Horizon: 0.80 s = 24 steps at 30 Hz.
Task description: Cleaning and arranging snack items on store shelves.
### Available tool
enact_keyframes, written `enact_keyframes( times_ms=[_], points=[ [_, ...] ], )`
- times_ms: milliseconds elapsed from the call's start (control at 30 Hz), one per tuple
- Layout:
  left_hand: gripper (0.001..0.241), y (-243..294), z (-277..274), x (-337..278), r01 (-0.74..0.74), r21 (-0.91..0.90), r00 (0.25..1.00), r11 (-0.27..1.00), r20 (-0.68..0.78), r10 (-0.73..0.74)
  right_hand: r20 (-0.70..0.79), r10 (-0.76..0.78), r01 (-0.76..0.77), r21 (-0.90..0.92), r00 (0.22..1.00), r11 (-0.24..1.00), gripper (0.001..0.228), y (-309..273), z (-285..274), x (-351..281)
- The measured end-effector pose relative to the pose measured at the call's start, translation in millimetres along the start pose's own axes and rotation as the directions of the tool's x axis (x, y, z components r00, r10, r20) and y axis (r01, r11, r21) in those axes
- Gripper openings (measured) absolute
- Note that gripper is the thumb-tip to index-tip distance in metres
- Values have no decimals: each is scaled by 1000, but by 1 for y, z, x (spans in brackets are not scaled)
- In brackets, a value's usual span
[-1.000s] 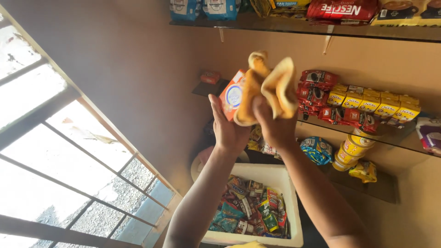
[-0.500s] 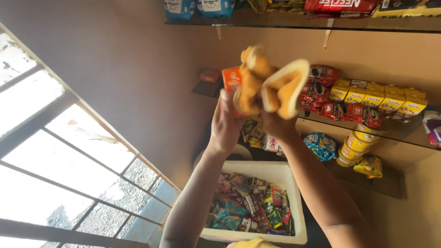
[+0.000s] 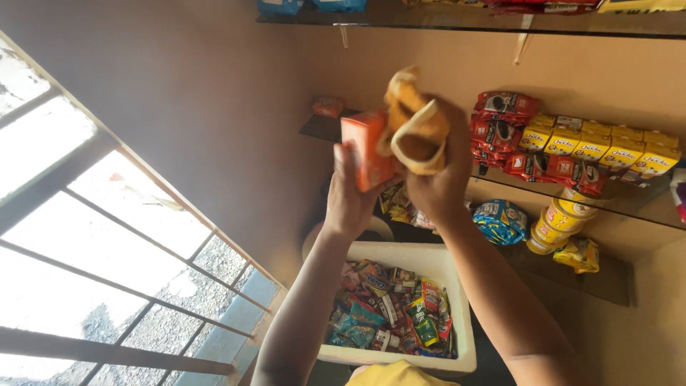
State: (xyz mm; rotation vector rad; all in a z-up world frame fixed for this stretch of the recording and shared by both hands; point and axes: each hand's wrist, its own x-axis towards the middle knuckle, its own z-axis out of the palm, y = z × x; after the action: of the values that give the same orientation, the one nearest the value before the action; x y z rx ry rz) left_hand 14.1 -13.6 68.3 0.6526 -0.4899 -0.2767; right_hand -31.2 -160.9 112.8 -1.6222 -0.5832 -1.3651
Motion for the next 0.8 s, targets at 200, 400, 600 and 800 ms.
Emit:
enact_keyframes(
  times_ms=[200, 400, 600, 800],
  points=[
    [82, 31, 14, -15, -415, 711, 910, 568, 343, 235, 292, 559, -624, 491, 776, 608, 41, 38, -25, 0],
    [79, 42, 36, -31, -412, 795, 754, -444, 572, 323, 351, 67, -18, -143, 934, 990, 62, -32, -26, 13],
    [82, 39, 41, -33, -531, 804, 667, -269, 592, 454, 202, 216, -229, 47, 955, 972, 67, -2, -25, -14],
    [100, 32, 10, -39, -145, 615, 963, 775, 269, -34, 277, 399, -460, 211, 874, 862, 45, 44, -29, -55]
  ],
)
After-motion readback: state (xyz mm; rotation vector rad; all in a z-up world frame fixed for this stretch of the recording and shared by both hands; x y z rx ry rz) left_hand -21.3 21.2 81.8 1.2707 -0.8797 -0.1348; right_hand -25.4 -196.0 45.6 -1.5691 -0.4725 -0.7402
